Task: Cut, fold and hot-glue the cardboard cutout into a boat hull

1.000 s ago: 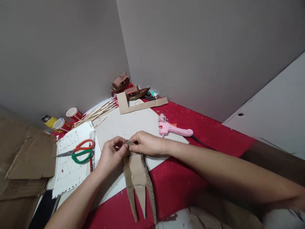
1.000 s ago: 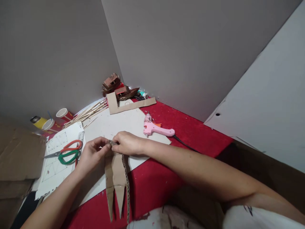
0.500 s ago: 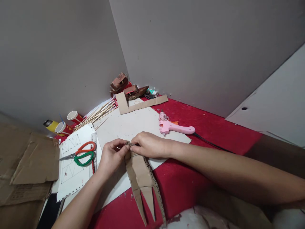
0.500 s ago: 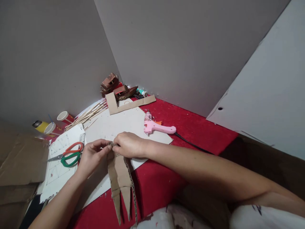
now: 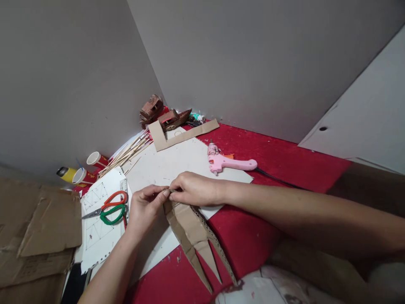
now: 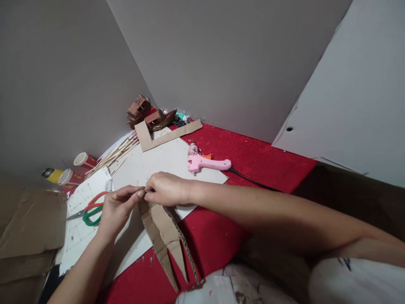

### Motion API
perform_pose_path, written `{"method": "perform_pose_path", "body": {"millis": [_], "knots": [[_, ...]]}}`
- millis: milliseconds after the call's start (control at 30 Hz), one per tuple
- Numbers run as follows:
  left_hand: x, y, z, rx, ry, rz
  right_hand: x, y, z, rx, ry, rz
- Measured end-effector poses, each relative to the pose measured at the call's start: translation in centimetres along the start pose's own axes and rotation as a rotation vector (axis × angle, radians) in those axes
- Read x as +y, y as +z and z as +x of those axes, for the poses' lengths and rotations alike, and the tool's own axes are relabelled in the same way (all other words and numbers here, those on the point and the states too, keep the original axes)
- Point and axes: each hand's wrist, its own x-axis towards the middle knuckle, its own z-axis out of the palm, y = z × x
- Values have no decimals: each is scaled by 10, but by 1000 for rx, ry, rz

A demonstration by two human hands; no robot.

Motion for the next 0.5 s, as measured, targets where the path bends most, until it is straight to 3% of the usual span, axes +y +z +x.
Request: {"method": "perform_pose_path", "body": {"millis": [500], "knots": [[3, -6, 0, -84, 21, 71, -3, -2, -2, -50, 19, 6]]}}
